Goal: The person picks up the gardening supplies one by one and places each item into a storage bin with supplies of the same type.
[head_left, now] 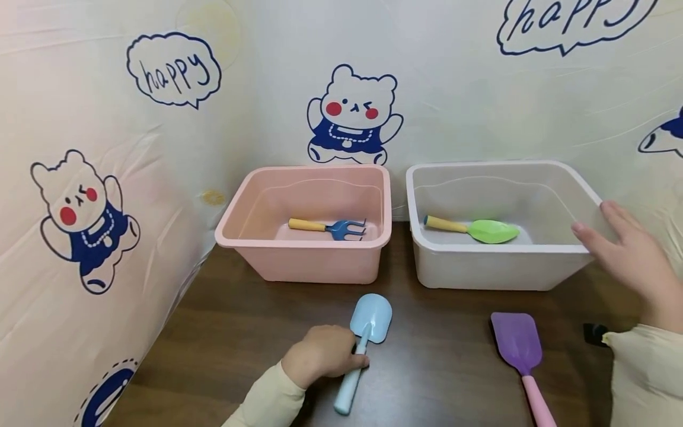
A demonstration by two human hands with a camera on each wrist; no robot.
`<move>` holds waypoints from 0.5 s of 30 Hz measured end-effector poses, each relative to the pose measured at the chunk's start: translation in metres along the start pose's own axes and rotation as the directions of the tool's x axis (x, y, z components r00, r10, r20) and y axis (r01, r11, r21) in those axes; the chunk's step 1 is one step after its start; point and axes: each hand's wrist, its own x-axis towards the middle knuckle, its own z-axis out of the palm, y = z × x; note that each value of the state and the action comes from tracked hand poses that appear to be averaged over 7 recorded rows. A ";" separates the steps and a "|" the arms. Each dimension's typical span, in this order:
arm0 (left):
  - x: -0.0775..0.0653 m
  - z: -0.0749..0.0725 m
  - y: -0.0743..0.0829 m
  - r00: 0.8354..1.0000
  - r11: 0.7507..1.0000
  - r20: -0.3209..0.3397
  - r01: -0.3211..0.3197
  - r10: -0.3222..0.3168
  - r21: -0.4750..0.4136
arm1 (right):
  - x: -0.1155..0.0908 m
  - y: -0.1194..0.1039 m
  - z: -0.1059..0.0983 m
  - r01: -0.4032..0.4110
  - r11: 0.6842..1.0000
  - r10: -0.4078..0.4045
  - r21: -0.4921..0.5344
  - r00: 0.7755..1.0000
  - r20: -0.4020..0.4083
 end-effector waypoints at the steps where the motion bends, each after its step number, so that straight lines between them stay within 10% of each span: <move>1: 0.000 0.000 -0.002 1.000 1.000 0.005 -0.007 0.007 -0.016 | 0.001 -0.001 0.000 0.001 1.000 -0.001 -0.001 1.000 0.000; 15: 0.004 -0.007 -0.013 0.997 0.997 -0.040 -0.072 0.070 -0.036 | 0.004 -0.001 -0.001 -0.019 1.000 0.019 0.023 1.000 -0.014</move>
